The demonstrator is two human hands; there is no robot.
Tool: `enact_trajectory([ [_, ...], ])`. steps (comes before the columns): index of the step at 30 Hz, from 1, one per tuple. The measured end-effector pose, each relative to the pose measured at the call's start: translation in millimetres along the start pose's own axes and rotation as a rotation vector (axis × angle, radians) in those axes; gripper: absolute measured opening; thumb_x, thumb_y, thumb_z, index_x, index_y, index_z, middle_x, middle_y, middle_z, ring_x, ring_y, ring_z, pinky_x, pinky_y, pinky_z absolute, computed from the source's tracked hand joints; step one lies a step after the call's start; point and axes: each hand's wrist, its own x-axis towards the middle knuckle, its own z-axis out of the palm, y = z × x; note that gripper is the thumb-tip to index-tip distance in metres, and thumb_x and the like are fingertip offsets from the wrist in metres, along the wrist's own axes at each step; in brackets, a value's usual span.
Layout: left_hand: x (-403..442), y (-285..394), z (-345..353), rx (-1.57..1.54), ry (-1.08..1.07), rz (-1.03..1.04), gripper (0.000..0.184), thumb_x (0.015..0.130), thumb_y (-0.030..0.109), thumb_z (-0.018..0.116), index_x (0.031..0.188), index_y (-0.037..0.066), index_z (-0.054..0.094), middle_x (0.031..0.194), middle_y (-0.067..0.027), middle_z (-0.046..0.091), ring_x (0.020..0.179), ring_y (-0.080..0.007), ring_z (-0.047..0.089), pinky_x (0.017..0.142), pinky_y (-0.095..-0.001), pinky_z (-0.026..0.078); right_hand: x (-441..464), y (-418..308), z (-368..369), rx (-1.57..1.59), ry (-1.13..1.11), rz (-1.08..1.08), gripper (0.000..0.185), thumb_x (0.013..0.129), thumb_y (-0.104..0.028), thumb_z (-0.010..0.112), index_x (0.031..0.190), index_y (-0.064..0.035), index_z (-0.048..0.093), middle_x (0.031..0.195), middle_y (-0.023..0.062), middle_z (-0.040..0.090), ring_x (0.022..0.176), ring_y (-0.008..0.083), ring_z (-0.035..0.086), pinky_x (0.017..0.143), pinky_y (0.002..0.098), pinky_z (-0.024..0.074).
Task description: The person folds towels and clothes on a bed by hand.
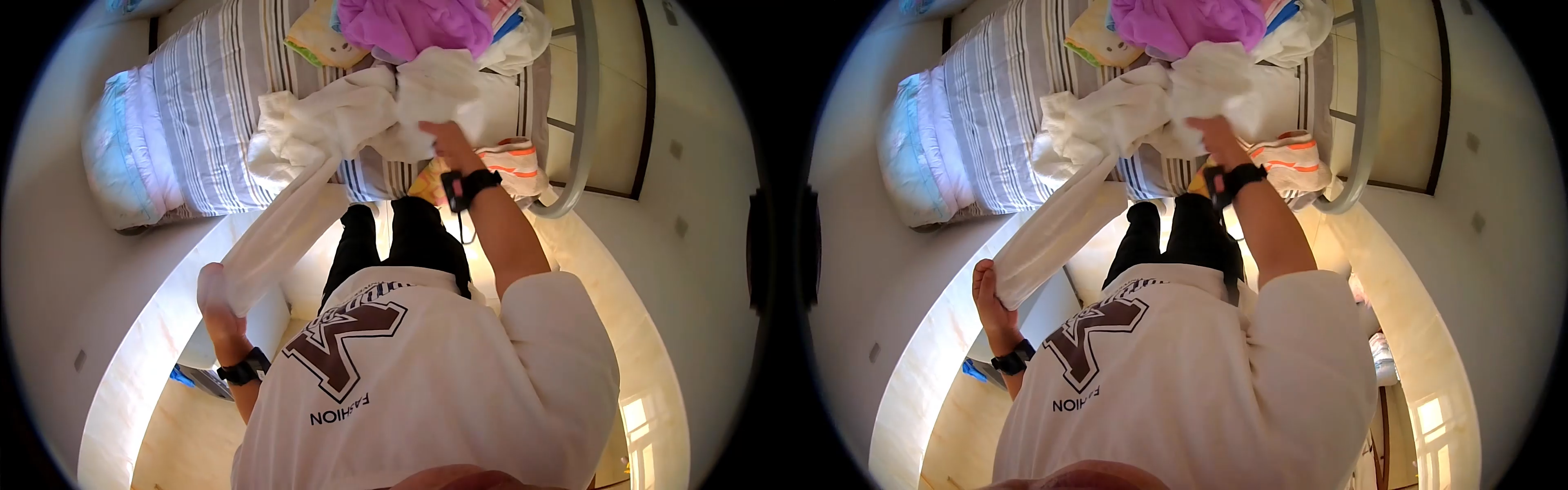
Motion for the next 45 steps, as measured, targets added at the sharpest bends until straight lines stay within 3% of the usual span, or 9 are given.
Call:
enact_trajectory([
  [10,7,2,15,0.041,0.148,0.014,0.015,0.091,0.014,0.047,0.099,0.003,0.052,0.080,-0.0015,0.050,0.072,-0.0091,0.048,0.062,-0.0219,0.042,-109,-219,73,0.526,-0.115,-0.651,0.037,0.075,-0.005,0.070,0.111,-0.0050,0.058,0.091,0.0041,0.066,0.074,0.0124,0.062,0.062,0.0285,0.0509],
  [16,12,-20,-12,0.033,0.143,0.011,0.018,0.093,0.017,0.047,0.100,0.002,0.053,0.084,-0.0024,0.052,0.074,-0.0101,0.050,0.063,-0.0220,0.044,31,-133,-10,0.259,0.291,-0.898,0.023,0.081,-0.003,0.062,0.103,-0.0064,0.058,0.090,0.0047,0.061,0.065,0.0162,0.058,0.060,0.0311,0.0501],
  [21,23,-56,-53,0.327,0.044,0.156,0.013,0.093,0.014,0.050,0.102,0.006,0.055,0.094,-0.0071,0.059,0.085,-0.0172,0.059,0.074,-0.0295,0.051,101,58,55,0.212,0.027,-0.244,0.044,0.082,-0.018,0.070,0.119,-0.0052,0.051,0.096,0.0113,0.058,0.078,0.0274,0.060,0.066,0.0380,0.0546],
  [22,21,-55,-48,0.120,0.093,0.030,0.013,0.092,0.014,0.050,0.102,0.006,0.055,0.093,-0.0071,0.059,0.084,-0.0172,0.059,0.074,-0.0294,0.051,71,26,96,0.479,0.024,0.265,0.052,0.080,-0.018,0.073,0.123,-0.0045,0.045,0.098,0.0123,0.058,0.078,0.0284,0.060,0.064,0.0391,0.0551],
  [28,11,-60,-34,-0.033,0.254,-0.098,0.013,0.092,0.013,0.050,0.101,0.005,0.055,0.092,-0.0078,0.059,0.081,-0.0177,0.059,0.072,-0.0297,0.052,113,12,171,0.657,0.331,0.164,0.082,0.075,-0.009,0.075,0.134,-0.0044,0.017,0.096,0.0145,0.058,0.072,0.0245,0.059,0.056,0.0346,0.0529],
  [30,9,-69,-38,-0.105,0.180,-0.138,0.020,0.088,0.009,0.050,0.105,0.000,0.056,0.099,-0.0092,0.058,0.091,-0.0192,0.058,0.079,-0.0319,0.049,123,-5,176,0.771,0.510,0.117,0.054,0.079,-0.013,0.072,0.119,-0.0017,0.038,0.080,0.0113,0.056,0.063,0.0193,0.054,0.049,0.0309,0.0473],
  [33,15,-80,-38,-0.137,0.128,-0.134,0.019,0.088,0.006,0.049,0.103,-0.001,0.057,0.096,-0.0092,0.060,0.088,-0.0193,0.059,0.078,-0.0311,0.050,128,-30,174,0.960,-0.059,0.203,0.019,0.084,-0.016,0.063,0.096,-0.0030,0.057,0.080,0.0058,0.053,0.058,0.0144,0.041,0.050,0.0255,0.0346],
  [42,31,-65,-19,-0.051,0.055,-0.134,0.011,0.093,0.014,0.050,0.100,0.008,0.057,0.093,-0.0055,0.059,0.081,-0.0158,0.058,0.072,-0.0284,0.051,-29,-206,86,0.127,-0.176,-0.881,0.041,0.083,-0.001,0.059,0.123,-0.0005,0.050,0.119,0.0111,0.058,0.111,0.0270,0.056,0.095,0.0401,0.0471],
  [45,36,-65,-15,-0.052,0.019,-0.113,0.011,0.093,0.014,0.050,0.100,0.009,0.057,0.094,-0.0054,0.059,0.081,-0.0158,0.058,0.071,-0.0286,0.051,-11,-200,23,0.400,-0.023,-0.763,0.039,0.088,-0.013,0.060,0.124,-0.0041,0.047,0.113,0.0082,0.058,0.104,0.0238,0.056,0.093,0.0398,0.0474],
])
